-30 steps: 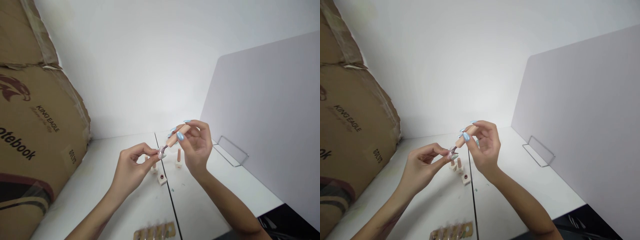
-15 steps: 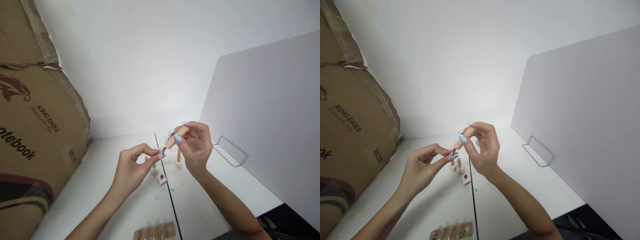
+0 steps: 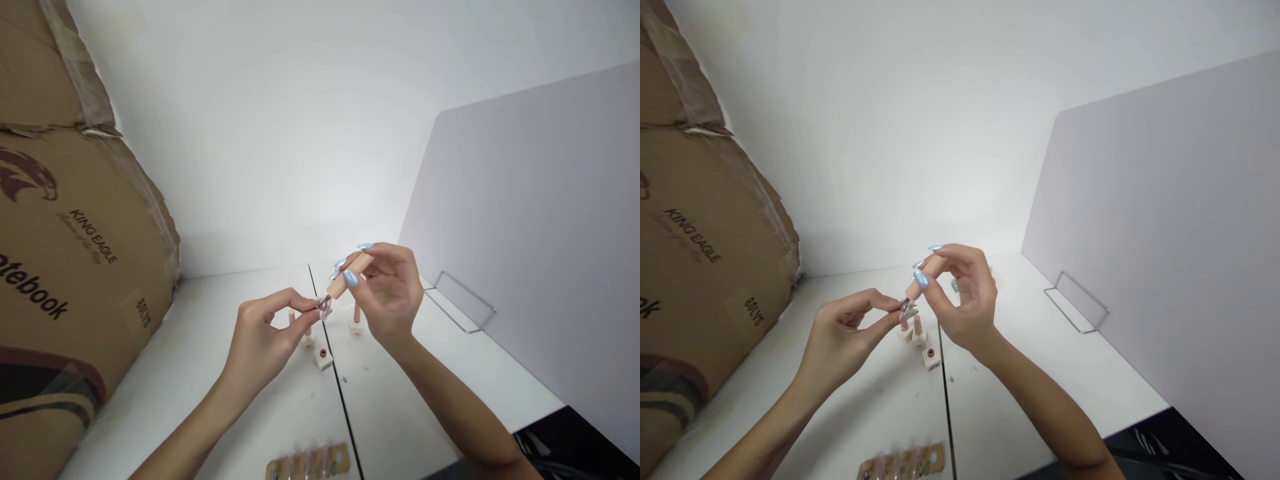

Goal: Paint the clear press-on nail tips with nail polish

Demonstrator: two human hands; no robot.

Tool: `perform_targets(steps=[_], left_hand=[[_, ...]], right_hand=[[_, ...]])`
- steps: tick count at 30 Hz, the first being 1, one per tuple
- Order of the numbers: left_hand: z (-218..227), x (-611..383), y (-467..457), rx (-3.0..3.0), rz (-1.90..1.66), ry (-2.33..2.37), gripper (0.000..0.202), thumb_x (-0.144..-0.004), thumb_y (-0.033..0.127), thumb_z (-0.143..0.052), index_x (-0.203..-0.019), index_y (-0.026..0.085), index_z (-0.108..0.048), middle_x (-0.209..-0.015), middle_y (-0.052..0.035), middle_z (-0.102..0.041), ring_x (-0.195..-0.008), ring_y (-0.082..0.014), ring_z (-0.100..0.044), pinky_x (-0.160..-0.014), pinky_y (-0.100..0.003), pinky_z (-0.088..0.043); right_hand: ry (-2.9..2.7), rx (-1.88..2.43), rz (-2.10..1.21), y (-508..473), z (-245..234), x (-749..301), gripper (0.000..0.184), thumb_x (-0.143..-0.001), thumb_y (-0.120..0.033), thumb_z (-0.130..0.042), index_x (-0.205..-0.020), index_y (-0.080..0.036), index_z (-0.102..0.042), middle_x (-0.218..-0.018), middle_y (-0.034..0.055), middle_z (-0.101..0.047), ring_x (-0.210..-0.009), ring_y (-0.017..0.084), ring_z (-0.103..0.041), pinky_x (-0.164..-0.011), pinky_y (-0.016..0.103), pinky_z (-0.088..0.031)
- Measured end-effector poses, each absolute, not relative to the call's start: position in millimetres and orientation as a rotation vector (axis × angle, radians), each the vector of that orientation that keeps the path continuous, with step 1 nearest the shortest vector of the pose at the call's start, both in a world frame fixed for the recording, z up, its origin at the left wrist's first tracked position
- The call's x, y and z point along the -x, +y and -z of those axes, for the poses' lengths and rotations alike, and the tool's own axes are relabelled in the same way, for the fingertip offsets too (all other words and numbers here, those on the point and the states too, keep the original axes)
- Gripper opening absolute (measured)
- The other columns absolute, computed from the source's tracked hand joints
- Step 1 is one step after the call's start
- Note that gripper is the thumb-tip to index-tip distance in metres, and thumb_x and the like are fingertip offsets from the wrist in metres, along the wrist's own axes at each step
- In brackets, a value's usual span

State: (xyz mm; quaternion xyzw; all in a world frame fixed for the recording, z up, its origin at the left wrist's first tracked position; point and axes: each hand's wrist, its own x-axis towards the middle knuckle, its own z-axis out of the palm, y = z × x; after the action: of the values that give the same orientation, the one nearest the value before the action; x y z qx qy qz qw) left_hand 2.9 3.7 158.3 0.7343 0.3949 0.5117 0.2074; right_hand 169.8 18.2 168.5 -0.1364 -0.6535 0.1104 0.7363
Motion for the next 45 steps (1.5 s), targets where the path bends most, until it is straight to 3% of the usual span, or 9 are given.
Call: perform_targets(steps=[6, 14, 19, 24, 31, 40, 45], left_hand=[[-154.9, -1.1, 6.3, -2.052, -1.444, 1.095, 0.011, -0.079, 0.023, -0.073, -0.069, 0.021, -0.070, -0.073, 0.0011, -0.076, -0.069, -0.0160, -0.069, -0.063, -0.024, -0.049], [-159.5, -3.0, 2.8, -2.089, -1.426, 1.112, 0.013, -0.080, 0.019, -0.071, -0.067, 0.021, -0.069, -0.065, 0.0040, -0.073, -0.059, -0.0118, -0.063, -0.057, -0.022, -0.045], [-155.3, -0.5, 4.1, -2.053, -1.449, 1.075, 0.011, -0.078, 0.019, -0.073, -0.068, 0.021, -0.069, -0.071, 0.0029, -0.075, -0.067, -0.0137, -0.068, -0.062, -0.022, -0.048], [-153.6, 1.2, 7.0, -1.957, -1.404, 1.064, 0.012, -0.078, 0.024, -0.074, -0.068, 0.021, -0.069, -0.073, 0.0010, -0.076, -0.074, -0.0159, -0.070, -0.068, -0.024, -0.050], [-162.8, -0.9, 7.2, -1.740, -1.346, 0.951, 0.017, -0.074, 0.023, -0.076, -0.062, 0.018, -0.065, -0.064, 0.0005, -0.071, -0.064, -0.0141, -0.066, -0.063, -0.023, -0.050], [-161.5, 0.8, 6.0, -1.598, -1.250, 0.892, 0.023, -0.073, 0.026, -0.079, -0.062, 0.016, -0.060, -0.066, -0.0015, -0.070, -0.067, -0.0161, -0.067, -0.065, -0.026, -0.050], [-161.6, 1.3, 8.3, -1.531, -1.231, 0.853, 0.024, -0.070, 0.023, -0.082, -0.062, 0.016, -0.059, -0.064, 0.0001, -0.070, -0.063, -0.0134, -0.064, -0.060, -0.023, -0.047]], right_hand=[[-1.271, 0.368, -0.254, 18.5, -173.4, -171.2, 0.026, -0.086, -0.010, -0.062, -0.106, -0.025, -0.053, -0.066, -0.0066, -0.063, -0.069, 0.014, -0.068, -0.076, 0.038, -0.060], [-1.448, 0.227, -0.299, 17.6, -170.7, -170.7, 0.033, -0.082, -0.004, -0.063, -0.107, -0.024, -0.056, -0.073, -0.0041, -0.066, -0.071, 0.013, -0.069, -0.068, 0.032, -0.059], [-1.326, 0.341, -0.294, 18.5, -172.3, -170.8, 0.030, -0.085, -0.004, -0.060, -0.108, -0.022, -0.054, -0.064, -0.0062, -0.064, -0.069, 0.013, -0.068, -0.077, 0.035, -0.058], [-1.248, 0.338, -0.275, 19.3, -174.2, -172.4, 0.026, -0.085, -0.008, -0.061, -0.106, -0.023, -0.055, -0.062, -0.0072, -0.062, -0.067, 0.013, -0.068, -0.075, 0.036, -0.060], [-1.336, 0.189, -0.396, 15.5, -167.1, -166.1, 0.029, -0.082, -0.010, -0.065, -0.106, -0.024, -0.056, -0.073, -0.0038, -0.064, -0.074, 0.015, -0.069, -0.070, 0.035, -0.062], [-1.123, 0.369, -0.367, 17.4, -169.5, -163.3, 0.025, -0.085, -0.011, -0.062, -0.105, -0.023, -0.054, -0.079, -0.0022, -0.067, -0.080, 0.014, -0.068, -0.083, 0.041, -0.061], [-1.146, 0.230, -0.434, 13.0, -165.2, -160.2, 0.026, -0.084, -0.012, -0.063, -0.106, -0.025, -0.054, -0.082, -0.0021, -0.068, -0.079, 0.014, -0.069, -0.069, 0.035, -0.063]])
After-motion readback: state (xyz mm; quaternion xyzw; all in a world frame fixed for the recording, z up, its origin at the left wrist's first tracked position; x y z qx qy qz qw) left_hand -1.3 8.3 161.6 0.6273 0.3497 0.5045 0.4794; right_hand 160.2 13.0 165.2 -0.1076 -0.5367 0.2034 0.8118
